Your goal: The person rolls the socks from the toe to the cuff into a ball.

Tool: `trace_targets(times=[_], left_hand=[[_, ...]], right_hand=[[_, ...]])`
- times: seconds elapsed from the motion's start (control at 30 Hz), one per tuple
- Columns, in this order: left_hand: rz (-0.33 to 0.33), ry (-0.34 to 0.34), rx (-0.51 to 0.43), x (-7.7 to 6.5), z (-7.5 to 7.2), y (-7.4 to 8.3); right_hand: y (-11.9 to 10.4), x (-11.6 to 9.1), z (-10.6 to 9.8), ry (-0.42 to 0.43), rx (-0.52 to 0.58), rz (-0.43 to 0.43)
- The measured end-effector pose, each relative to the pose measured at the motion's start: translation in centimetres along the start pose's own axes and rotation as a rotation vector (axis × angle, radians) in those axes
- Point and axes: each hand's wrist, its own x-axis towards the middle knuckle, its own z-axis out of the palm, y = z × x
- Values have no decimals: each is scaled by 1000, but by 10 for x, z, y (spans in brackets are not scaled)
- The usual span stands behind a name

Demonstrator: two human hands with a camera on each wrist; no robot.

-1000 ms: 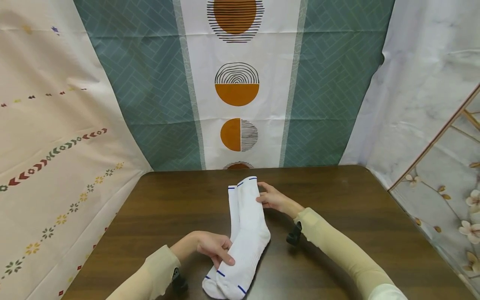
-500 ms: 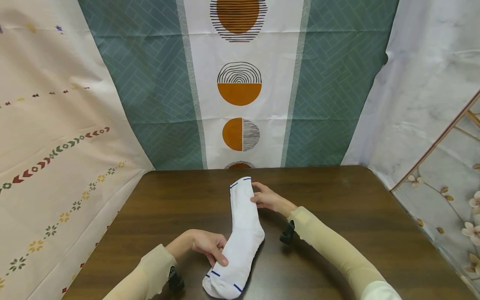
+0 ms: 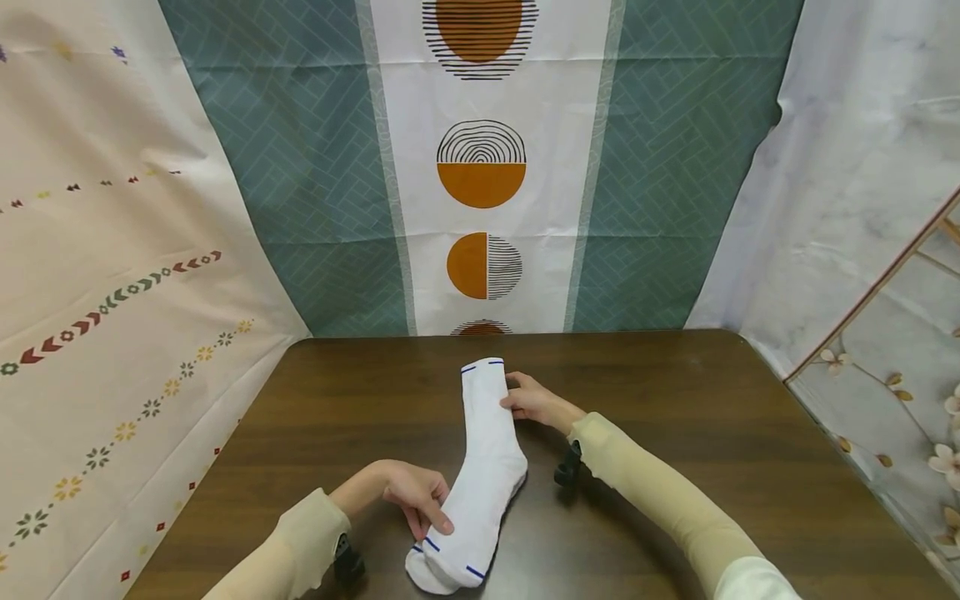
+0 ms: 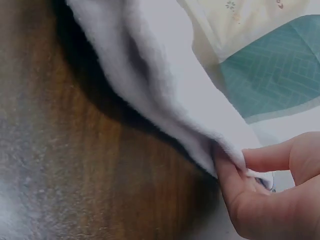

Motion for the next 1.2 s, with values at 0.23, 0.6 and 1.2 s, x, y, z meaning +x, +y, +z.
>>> trace_targets(times=[0.23, 0.6, 1.2], left_hand=[[-13, -34, 61, -5, -2, 3], [-114, 70, 208, -9, 2, 11], [-155, 382, 475, -18, 20, 25]], right_hand=[[-5, -2, 6, 44, -44, 9], [-3, -5, 14, 129, -294, -52], [-4, -18, 19, 268, -756, -246]])
